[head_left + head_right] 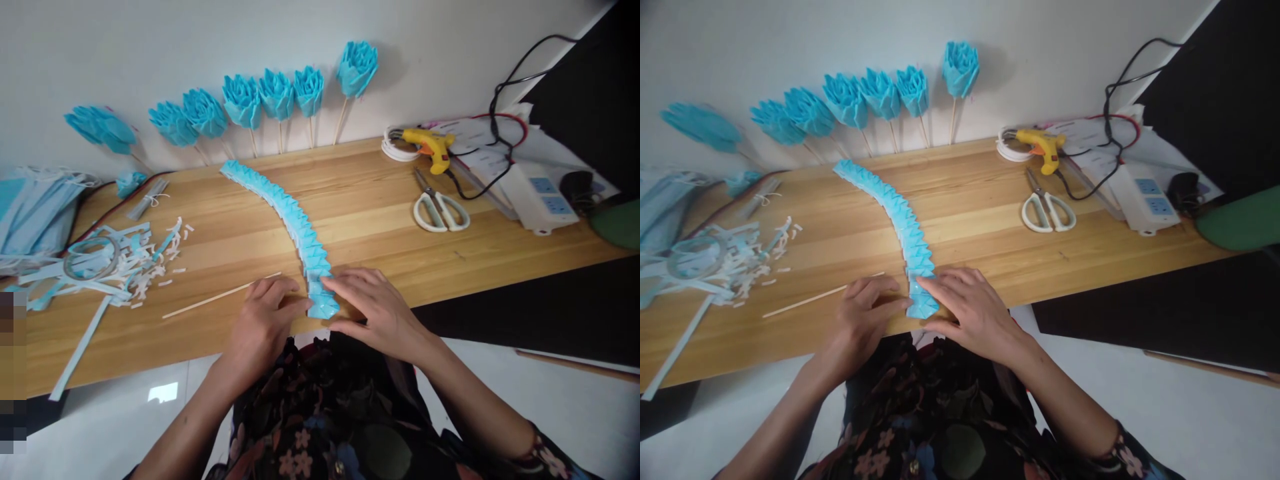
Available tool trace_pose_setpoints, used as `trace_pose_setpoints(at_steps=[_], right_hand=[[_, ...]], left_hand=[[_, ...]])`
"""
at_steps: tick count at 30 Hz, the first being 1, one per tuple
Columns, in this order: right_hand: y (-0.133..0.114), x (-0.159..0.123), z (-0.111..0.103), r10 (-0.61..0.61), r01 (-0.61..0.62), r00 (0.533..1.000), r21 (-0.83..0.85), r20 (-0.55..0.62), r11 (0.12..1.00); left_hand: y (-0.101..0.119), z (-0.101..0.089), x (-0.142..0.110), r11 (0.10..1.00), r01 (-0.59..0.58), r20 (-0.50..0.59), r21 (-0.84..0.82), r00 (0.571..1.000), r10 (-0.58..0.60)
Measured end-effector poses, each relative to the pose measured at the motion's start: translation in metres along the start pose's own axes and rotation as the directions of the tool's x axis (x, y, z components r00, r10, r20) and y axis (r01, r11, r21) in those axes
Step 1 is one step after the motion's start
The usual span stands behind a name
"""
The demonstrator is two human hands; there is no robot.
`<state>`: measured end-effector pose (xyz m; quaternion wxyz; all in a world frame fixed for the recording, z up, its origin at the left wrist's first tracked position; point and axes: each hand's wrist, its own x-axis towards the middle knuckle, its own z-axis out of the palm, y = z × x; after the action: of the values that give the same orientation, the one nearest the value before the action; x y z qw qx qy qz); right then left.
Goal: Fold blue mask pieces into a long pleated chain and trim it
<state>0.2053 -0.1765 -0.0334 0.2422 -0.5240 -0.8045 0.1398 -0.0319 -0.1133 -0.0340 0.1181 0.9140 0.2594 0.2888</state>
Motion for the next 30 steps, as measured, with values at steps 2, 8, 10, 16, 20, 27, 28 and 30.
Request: trace_pose_setpoints(at_steps=[2, 8, 10, 16, 20, 27, 28, 30], right_hand=[[0.001, -0.005, -0.002, -0.014, 0.016, 0.999, 0.033, -0.052, 0.999], [-0.003, -0.012, -0.004, 0.001, 0.013, 0.987, 0.086, -0.161, 0.996], [-0.007, -0.009, -0.003, 0.009, 0.007, 0.987, 0.101, -0.162, 0.995], [-0.009, 0.001, 0.000, 0.040, -0.036, 0.994, 0.038, -0.105, 0.999], [-0.006, -0.002, 0.000, 0.047, -0.033, 0.983, 0.080, -0.179, 0.996], [-0.009, 0.002, 0.002, -0.001, 0.022, 0.976, 0.092, -0.218, 0.995], [-0.009, 0.003, 0.003, -0.012, 0.028, 0.978, 0.076, -0.207, 0.997], [-0.008, 0.004, 0.005, -0.020, 0.033, 0.979, 0.060, -0.203, 0.998]], left_hand=[[0.000, 0.001, 0.000, 1.000, 0.003, 0.001, -0.007, 1.000, -0.003], [-0.001, 0.003, -0.001, 1.000, 0.016, -0.001, -0.024, 1.000, -0.016], [-0.002, 0.003, -0.001, 1.000, 0.006, -0.007, -0.022, 1.000, -0.007], [-0.002, 0.004, -0.002, 1.000, 0.000, -0.011, -0.024, 1.000, 0.000], [-0.002, 0.005, -0.004, 1.000, 0.015, -0.002, -0.021, 1.000, -0.015], [-0.001, 0.003, -0.002, 1.000, 0.016, 0.017, -0.027, 1.000, -0.015], [-0.001, 0.003, -0.002, 0.999, 0.017, 0.015, -0.030, 1.000, -0.016], [0.000, 0.002, -0.001, 0.999, 0.017, 0.015, -0.042, 1.000, -0.017]])
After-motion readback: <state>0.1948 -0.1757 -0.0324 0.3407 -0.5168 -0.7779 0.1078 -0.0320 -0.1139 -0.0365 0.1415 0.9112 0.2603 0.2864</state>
